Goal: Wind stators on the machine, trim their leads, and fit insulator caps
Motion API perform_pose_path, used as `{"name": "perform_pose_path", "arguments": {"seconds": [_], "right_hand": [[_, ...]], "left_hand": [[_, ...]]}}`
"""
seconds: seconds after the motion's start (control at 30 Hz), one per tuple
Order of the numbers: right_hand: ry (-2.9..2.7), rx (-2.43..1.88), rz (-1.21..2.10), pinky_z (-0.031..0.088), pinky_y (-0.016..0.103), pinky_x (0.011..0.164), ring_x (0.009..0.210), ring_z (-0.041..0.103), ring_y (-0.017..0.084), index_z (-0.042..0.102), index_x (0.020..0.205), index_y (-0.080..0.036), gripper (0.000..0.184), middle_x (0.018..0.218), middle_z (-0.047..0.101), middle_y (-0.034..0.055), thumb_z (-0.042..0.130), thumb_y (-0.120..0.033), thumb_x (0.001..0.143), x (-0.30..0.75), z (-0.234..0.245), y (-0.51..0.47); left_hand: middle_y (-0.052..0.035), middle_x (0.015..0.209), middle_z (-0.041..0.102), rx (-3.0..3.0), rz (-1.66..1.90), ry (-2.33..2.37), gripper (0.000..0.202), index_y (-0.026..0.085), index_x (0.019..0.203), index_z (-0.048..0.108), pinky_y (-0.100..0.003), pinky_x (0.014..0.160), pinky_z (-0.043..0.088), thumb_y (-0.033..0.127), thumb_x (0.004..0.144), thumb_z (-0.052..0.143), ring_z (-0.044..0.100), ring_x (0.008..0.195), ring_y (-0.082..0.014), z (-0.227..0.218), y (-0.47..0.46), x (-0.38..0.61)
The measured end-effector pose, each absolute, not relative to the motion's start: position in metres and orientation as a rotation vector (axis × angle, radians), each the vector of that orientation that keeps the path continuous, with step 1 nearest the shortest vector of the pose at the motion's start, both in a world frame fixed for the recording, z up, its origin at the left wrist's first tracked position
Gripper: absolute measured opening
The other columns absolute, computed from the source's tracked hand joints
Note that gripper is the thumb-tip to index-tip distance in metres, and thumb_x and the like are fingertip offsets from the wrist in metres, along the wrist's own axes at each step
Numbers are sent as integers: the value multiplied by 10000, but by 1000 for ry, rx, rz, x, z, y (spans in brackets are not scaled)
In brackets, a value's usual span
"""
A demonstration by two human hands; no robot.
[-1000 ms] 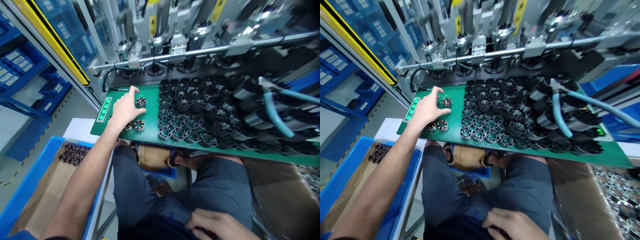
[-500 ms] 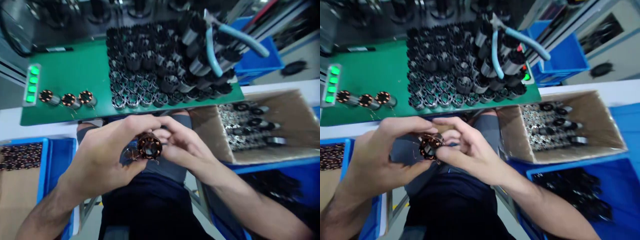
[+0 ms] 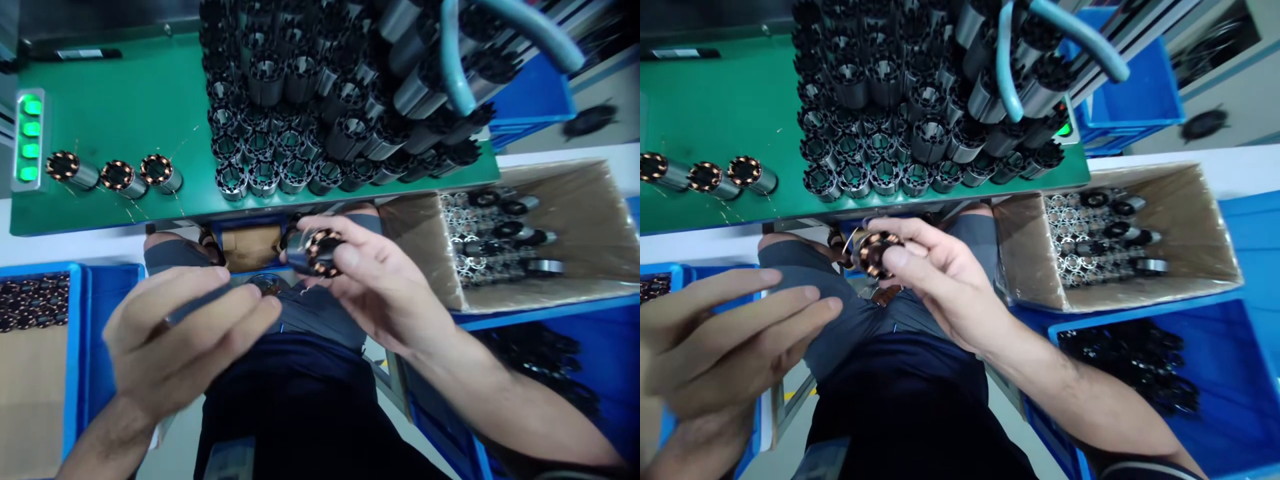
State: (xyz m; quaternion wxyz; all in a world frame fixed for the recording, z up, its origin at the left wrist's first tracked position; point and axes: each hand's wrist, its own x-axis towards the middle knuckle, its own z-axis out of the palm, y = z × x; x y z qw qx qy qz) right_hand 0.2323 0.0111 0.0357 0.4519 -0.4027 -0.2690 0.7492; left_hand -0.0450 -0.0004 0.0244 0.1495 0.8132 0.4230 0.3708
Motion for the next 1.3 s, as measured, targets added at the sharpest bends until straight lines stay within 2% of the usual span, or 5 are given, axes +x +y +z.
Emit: {"name": "perform_pose_path", "arguments": {"seconds": [0.17, 0.5, 0.9, 1.17, 1.3], "right_hand": [[-738, -998, 1663, 763, 283, 859, 978, 907, 192, 899, 1307, -321, 401, 1168, 943, 27, 1048, -521, 993, 241, 34, 7], [-847, -948, 1744, 730, 255, 979, 1071, 916, 175, 860, 1368, -321, 451, 1197, 944, 29, 1072, -333, 971, 224, 13, -2], [-1096, -975, 1854, 720, 240, 950, 1010, 869, 148, 795, 1444, -240, 431, 1161, 891, 51, 977, -318, 1061, 237, 2, -7], [-1039, -898, 1764, 731, 265, 953, 1038, 896, 168, 775, 1473, -286, 472, 1207, 912, 44, 969, -240, 1045, 242, -5, -11], [-1045, -1023, 1709, 705, 244, 931, 1008, 866, 160, 739, 1500, -293, 574, 1126, 886, 12, 1013, -227, 1000, 240, -1, -10]], "left_hand": [[2, 1019, 931, 2238, 843, 1155, 106, 249, 1050, 900, -382, 900, 679, 150, 1088, 905, 850, 971, -225, -25, 2, -22], [-21, 1214, 847, 1598, 1104, 1148, 97, 274, 1025, 899, -318, 1076, 647, 191, 1067, 923, 804, 1147, -181, 20, 11, -2], [-26, 1056, 879, 1435, 960, 997, 122, 291, 1025, 956, -272, 881, 658, 171, 1026, 974, 823, 1009, -183, 14, 14, -11], [-81, 1126, 815, 1384, 875, 1149, 207, 224, 1014, 794, -287, 777, 668, 276, 1200, 723, 805, 970, -196, -26, -2, -15], [-93, 1305, 866, 1653, 1047, 1196, 393, 266, 1265, 764, -435, 1121, 711, 464, 1033, 1012, 847, 1259, -276, -23, -4, -25]]}}
